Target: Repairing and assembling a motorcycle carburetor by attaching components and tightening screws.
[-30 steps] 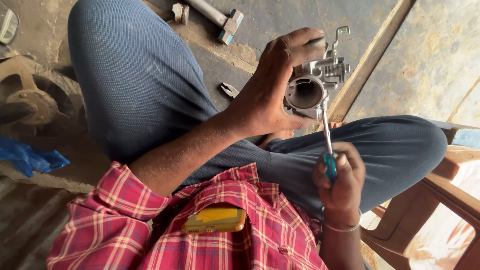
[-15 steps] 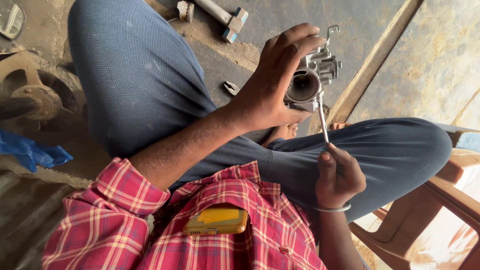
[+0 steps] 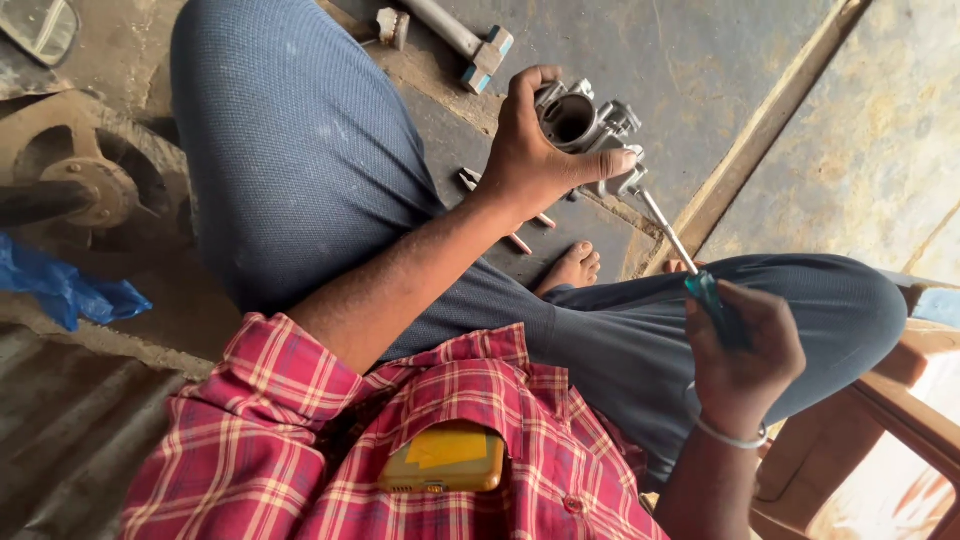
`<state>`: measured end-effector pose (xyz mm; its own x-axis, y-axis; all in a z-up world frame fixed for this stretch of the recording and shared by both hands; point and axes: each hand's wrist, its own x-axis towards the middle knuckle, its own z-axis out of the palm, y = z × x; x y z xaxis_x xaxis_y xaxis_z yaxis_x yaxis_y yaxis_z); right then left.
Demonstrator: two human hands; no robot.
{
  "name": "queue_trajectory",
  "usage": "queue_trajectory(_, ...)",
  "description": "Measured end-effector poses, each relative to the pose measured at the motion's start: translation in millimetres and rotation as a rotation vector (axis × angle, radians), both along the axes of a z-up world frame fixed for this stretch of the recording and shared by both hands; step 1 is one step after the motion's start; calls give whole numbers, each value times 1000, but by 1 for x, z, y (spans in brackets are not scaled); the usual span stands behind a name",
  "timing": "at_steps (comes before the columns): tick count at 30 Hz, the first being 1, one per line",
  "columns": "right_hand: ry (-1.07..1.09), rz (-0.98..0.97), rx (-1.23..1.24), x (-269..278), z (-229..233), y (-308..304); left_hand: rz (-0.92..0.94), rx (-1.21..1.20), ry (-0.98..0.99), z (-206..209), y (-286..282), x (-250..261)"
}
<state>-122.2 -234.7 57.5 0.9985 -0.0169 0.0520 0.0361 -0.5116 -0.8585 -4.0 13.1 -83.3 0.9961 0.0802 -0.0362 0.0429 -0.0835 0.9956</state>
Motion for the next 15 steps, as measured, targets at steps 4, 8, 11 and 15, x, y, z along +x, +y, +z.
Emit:
queue_trajectory(4,-204,44,-294,-4,23,22,-48,-17,169,10,-4,1)
queue_trajectory(8,-281,114,-353,0,32,31,-47,-84,378,20,-5,-1)
queue_trajectory(11,-264,151,-401,6,29,34,-33,-81,418,17,-9,0)
queue_trajectory(15,-242,158,-443,7,26,34,-43,-109,424,17,-10,0)
